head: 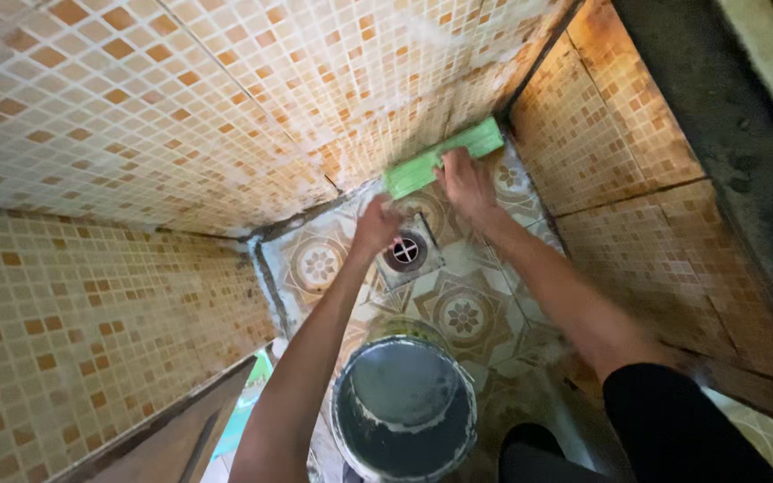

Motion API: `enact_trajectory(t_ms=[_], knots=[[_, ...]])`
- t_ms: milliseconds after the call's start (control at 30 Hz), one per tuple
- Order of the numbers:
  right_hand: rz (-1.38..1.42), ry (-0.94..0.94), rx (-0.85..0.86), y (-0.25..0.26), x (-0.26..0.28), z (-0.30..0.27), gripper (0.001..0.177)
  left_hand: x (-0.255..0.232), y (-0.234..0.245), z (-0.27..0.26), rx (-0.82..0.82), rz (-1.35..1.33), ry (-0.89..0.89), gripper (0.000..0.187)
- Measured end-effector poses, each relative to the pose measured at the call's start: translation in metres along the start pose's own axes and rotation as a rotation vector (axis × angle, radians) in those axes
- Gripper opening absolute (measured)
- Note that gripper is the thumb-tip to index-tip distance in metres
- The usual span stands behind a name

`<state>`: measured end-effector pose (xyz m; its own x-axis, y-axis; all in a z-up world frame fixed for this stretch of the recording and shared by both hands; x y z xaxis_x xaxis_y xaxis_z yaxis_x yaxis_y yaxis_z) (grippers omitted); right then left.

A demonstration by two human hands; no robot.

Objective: The person cleans the wall tiles in a bathroom using a sponge, dipping it into a bucket of liquid and scrubbing the grout and tile surfaces.

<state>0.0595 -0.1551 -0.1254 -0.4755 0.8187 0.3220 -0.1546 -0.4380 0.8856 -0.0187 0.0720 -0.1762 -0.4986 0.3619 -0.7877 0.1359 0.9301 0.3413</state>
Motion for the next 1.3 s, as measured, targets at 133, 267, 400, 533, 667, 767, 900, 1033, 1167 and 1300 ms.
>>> enact_trajectory(t_ms=[133, 267, 400, 533, 667, 767, 900, 1033, 1167, 1300], knots=[[0.000, -0.111, 0.103, -0.045, 0.036, -0.013, 0.034, -0.005, 0.015, -0.015, -0.082, 0.128, -0.003, 0.042], [0.073, -0.147, 0.360, -0.047, 0.036, -0.008, 0.037, -0.010, 0.045, -0.035, -0.144, -0.021, 0.161, 0.050], [0.278, -0.412, 0.266, -0.007, -0.020, 0.001, 0.030, -0.014, 0.049, -0.036, -0.112, 0.346, 0.039, 0.060], [-0.061, -0.041, 0.051, 0.016, 0.007, 0.009, 0.025, 0.014, 0.037, -0.038, 0.033, 0.412, -0.100, 0.071], [0.072, 0.148, 0.295, -0.003, 0.085, -0.015, 0.038, 0.029, 0.030, -0.038, 0.173, 0.627, -0.009, 0.072], [0.137, 0.145, 0.328, 0.012, 0.069, -0.002, 0.035, 0.006, 0.033, -0.055, 0.192, 0.753, -0.010, 0.066], [-0.063, -0.017, 0.362, 0.066, 0.002, 0.008, 0.028, -0.027, 0.031, -0.084, 0.164, 0.743, -0.072, 0.061], [-0.066, -0.003, 0.550, 0.070, 0.007, -0.019, 0.020, -0.028, 0.026, -0.104, 0.251, 0.776, -0.118, 0.058], [-0.032, 0.197, 0.827, 0.097, 0.021, -0.058, 0.026, -0.041, 0.019, -0.106, 0.311, 0.789, -0.109, 0.063], [0.170, -0.140, 0.761, 0.142, 0.021, -0.068, 0.031, -0.054, 0.013, -0.114, 0.274, 0.951, -0.061, 0.073]])
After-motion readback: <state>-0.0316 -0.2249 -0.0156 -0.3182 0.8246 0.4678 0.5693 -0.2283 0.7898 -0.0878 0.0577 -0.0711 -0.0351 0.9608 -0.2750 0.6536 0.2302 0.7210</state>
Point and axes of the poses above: each hand's wrist, its own z-axis towards the middle knuckle, its own y-axis out of the back of the hand, x = y × z, the point moved 3 cm from there along z, towards the middle knuckle
